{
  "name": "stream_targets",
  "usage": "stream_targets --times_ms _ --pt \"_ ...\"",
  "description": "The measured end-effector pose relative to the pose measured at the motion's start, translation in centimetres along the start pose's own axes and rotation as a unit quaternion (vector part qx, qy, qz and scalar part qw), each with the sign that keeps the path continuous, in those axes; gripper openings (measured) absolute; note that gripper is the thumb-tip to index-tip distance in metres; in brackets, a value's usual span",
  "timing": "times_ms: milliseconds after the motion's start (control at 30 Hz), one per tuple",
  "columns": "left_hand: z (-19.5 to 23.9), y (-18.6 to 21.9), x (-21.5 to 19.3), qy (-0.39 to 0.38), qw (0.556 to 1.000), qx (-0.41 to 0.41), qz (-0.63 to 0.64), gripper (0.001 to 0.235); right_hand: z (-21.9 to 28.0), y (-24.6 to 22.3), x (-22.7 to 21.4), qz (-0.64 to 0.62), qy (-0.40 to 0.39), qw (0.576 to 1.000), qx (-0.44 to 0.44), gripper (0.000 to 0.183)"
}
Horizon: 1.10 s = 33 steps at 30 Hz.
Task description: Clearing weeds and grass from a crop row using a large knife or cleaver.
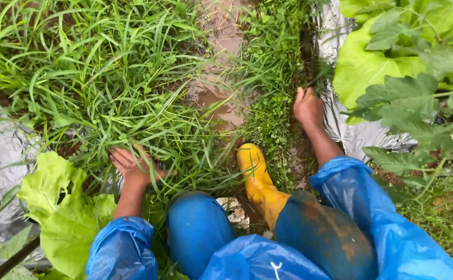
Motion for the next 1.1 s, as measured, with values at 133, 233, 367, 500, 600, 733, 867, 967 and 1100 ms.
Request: stream_targets --times_ms 133,233,367,500,600,733,867,967,1100 --pt "-0.4 -0.3 2.4 0.042 0.999 -0.02 -0.018 0.149 2.2 -1.2 -0.4 0.055 -0.078 0.995 0.031 0.058" --pt "-3.3 -2.3 5.2 0.081 0.995 -0.024 -0.057 0.149 1.3 -0.6 -0.8 -0.008 -0.077 0.996 0.041 0.061" --pt "-3.5 -1.6 4.3 0.029 0.998 -0.027 -0.059 0.151 -1.2 -0.3 -0.6 -0.001 -0.021 1.0 -0.013 0.057" --pt "-2.3 -1.2 5.8 0.143 0.988 -0.042 -0.042 0.131 2.2 -1.3 -0.4 -0.011 -0.125 0.986 0.113 0.072" --pt "-3.3 -2.1 7.2 0.146 0.989 -0.017 -0.033 0.133 3.5 1.8 1.4 0.002 -0.107 0.992 0.069 0.064" --pt "-5.4 -3.0 8.3 0.169 0.985 0.007 -0.037 0.141 1.9 0.7 -0.5 0.016 -0.05 0.998 0.031 0.066" --pt "-4.3 -2.9 7.3 0.138 0.99 0.014 -0.017 0.149 -2.9 5.2 4.4 0.135 0.099 0.984 -0.062 0.048" --pt "-1.6 -1.2 2.9 -0.012 0.999 0.011 -0.041 0.168 0.3 3.2 3.5 0.046 -0.009 0.999 0.021 0.05" --pt "-5.1 -3.6 7.7 0.056 0.993 0.022 -0.1 0.179 1.8 7.6 4.5 0.084 -0.04 0.996 -0.009 0.057"
Point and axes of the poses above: each hand's wrist, its own z-axis away from the middle knuckle, its own x-axis out of the palm, y = z × x, the point moved 3 cm from there along -z, towards the middle knuckle, and after that the axes turned 3 degrees about x, right-handed, at the moved point
